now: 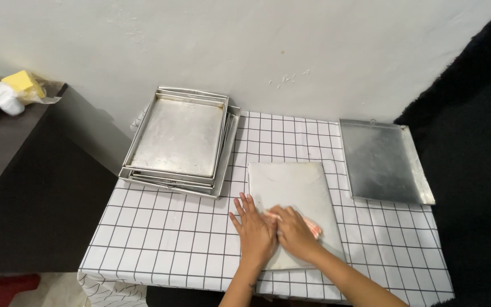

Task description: A person is cleaning a stack of metal baking trays by wiping them down with a cloth on a table.

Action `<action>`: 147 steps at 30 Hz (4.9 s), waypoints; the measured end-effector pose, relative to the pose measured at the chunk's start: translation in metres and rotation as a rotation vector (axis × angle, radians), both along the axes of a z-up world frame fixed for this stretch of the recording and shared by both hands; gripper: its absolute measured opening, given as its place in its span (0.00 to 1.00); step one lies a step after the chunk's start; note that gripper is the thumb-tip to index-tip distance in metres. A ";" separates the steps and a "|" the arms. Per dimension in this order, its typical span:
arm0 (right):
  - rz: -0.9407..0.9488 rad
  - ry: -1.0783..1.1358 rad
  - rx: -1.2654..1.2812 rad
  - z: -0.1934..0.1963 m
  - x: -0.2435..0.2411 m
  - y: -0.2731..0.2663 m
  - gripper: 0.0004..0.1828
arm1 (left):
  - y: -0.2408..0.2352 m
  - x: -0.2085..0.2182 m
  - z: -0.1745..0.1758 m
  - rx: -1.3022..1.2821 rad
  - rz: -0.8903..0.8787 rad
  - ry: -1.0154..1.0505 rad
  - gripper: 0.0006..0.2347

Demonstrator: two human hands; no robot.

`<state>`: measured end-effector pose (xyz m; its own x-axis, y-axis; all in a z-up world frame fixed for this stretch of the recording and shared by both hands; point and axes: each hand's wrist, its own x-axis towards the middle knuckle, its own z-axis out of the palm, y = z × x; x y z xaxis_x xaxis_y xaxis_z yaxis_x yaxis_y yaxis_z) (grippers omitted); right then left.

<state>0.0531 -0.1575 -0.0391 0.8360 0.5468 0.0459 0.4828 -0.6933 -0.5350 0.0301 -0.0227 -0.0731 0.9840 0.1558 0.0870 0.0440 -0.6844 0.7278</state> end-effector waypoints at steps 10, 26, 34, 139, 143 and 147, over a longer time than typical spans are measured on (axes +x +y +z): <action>0.148 -0.191 0.020 -0.027 0.050 -0.017 0.27 | 0.000 0.004 -0.018 0.232 -0.161 -0.117 0.35; -0.098 -0.178 -0.095 -0.019 0.047 -0.025 0.31 | -0.009 0.008 -0.039 0.523 -0.011 -0.126 0.30; 0.004 -0.169 -0.153 -0.021 -0.046 -0.080 0.35 | -0.008 0.006 -0.032 0.502 -0.050 -0.125 0.30; -0.452 1.095 1.737 0.060 -0.066 -0.040 0.20 | -0.019 -0.073 0.114 -1.115 -0.186 0.413 0.44; -0.507 0.834 1.497 0.075 -0.084 -0.021 0.40 | -0.044 -0.082 0.121 -0.970 -0.516 0.124 0.44; -0.238 0.667 1.334 0.073 -0.087 -0.031 0.46 | -0.048 -0.074 0.119 -0.972 -0.435 0.170 0.42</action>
<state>-0.0337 -0.1884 0.0343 0.9640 0.2646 -0.0279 -0.1462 0.4390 -0.8865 -0.0436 -0.0703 0.0458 0.9591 -0.2818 -0.0287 0.0885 0.2021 0.9753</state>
